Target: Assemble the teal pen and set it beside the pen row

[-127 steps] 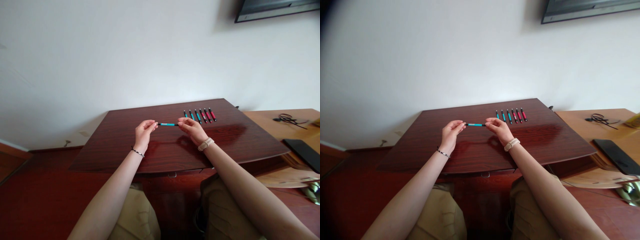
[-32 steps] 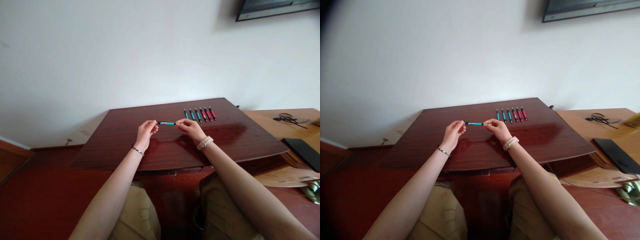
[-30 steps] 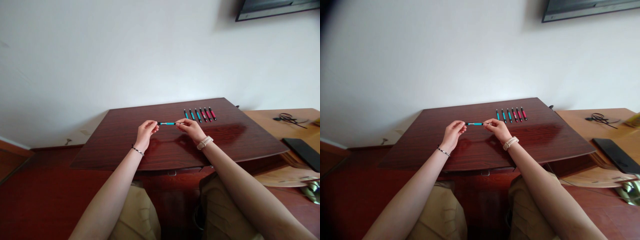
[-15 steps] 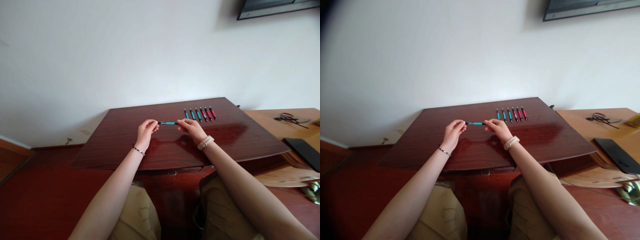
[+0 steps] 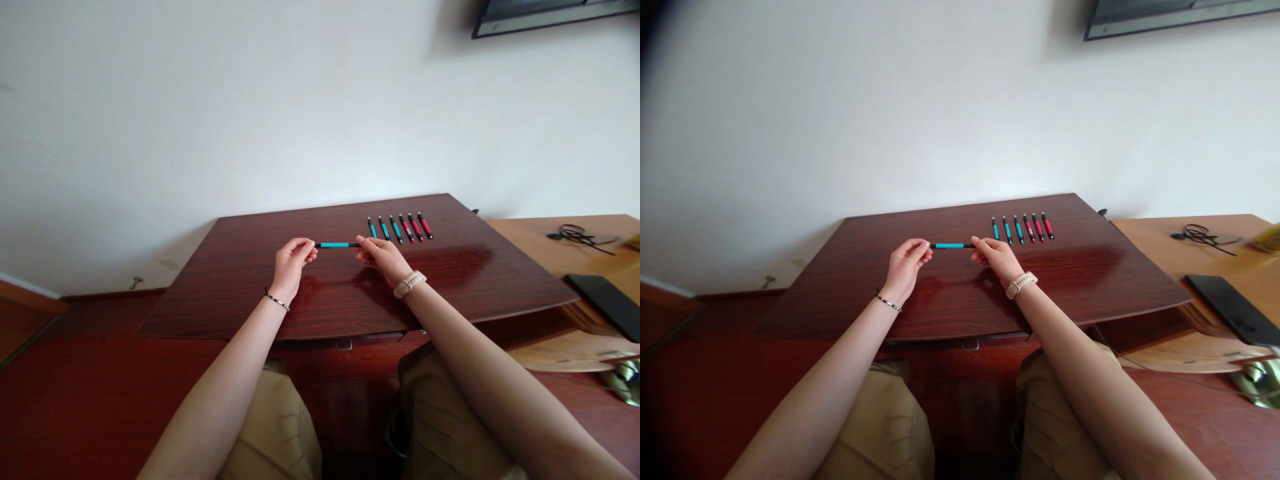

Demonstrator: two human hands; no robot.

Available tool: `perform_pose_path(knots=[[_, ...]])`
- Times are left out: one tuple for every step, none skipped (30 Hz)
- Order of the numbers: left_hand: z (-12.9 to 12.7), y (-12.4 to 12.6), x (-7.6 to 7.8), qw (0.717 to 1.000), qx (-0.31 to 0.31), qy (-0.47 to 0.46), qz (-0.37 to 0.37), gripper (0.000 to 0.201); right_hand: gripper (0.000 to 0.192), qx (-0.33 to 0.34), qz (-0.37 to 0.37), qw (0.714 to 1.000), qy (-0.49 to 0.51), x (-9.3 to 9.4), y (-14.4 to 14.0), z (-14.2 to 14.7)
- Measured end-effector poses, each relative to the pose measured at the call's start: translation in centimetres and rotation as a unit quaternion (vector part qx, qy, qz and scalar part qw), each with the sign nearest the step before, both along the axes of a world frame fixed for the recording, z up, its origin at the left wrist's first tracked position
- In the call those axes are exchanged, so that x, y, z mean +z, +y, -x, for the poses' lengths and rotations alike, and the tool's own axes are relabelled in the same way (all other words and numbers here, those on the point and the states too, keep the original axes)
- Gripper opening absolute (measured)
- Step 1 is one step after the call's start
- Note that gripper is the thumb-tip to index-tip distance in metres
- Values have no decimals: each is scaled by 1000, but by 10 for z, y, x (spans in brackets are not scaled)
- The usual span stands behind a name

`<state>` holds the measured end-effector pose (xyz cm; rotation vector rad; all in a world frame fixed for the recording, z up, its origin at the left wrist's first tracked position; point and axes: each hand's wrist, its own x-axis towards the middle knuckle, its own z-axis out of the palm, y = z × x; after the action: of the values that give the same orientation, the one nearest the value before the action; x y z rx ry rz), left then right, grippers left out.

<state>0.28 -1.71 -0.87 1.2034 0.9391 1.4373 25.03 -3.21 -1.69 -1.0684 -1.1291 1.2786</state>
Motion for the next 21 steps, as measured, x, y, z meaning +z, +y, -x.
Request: perform_pose_path(knots=[[0,0,0,1000,0,-1,0,27,44,1,-4,1000,3,0,0,0],[0,0,-1,1000,1,-2,0,26,43,4,-10,1000,6,1,-1,0],[1,0,-1,1000,1,-3,0,26,45,6,-16,1000,9,2,-1,-1],[1,1,-1,1000,1,-3,-1,26,45,9,-21,1000,10,2,-1,-1],[1,1,-1,1000,0,-3,-2,26,42,9,-24,1000,8,2,-1,-1],[1,1,-1,1000,0,-3,-3,26,40,8,-25,1000,5,1,0,-1],[1,1,-1,1000,-2,-1,-5,26,42,4,-23,1000,0,0,0,-1],[0,1,-1,1000,-3,0,-7,26,45,0,-17,1000,-4,-1,1,-1],[0,0,-1,1000,-3,1,-9,26,49,-4,-11,1000,-9,-2,2,-1],[-1,0,-1,1000,-3,2,-10,26,52,-7,-5,1000,-12,-3,2,-1],[-1,0,-1,1000,-3,2,-10,26,52,-9,-2,1000,-15,-3,2,-1],[-1,1,-1,1000,-2,2,-10,26,51,-8,-3,1000,-15,-3,2,-1],[-1,1,-2,1000,-1,1,-8,26,48,-5,-8,1000,-14,-2,2,-1],[-1,1,-2,1000,0,0,-7,26,45,-1,-15,1000,-10,-1,1,-1],[-1,2,-2,1000,2,-1,-7,26,43,4,-23,1000,-5,0,0,-1],[0,2,-2,1000,3,-1,-7,25,44,8,-28,1000,1,2,0,-1],[0,2,-3,1000,4,-1,-7,25,45,11,-29,999,5,3,-1,-1],[0,2,-3,1000,4,-1,-7,25,44,14,-29,999,7,4,-2,-1],[0,2,-3,1000,5,-1,-8,25,43,16,-27,1000,4,4,-2,-1],[0,2,-3,1000,5,0,-7,25,44,16,-22,1000,-1,4,-2,0],[-1,2,-3,1000,4,0,-7,25,48,15,-15,1000,-8,4,-3,0]])
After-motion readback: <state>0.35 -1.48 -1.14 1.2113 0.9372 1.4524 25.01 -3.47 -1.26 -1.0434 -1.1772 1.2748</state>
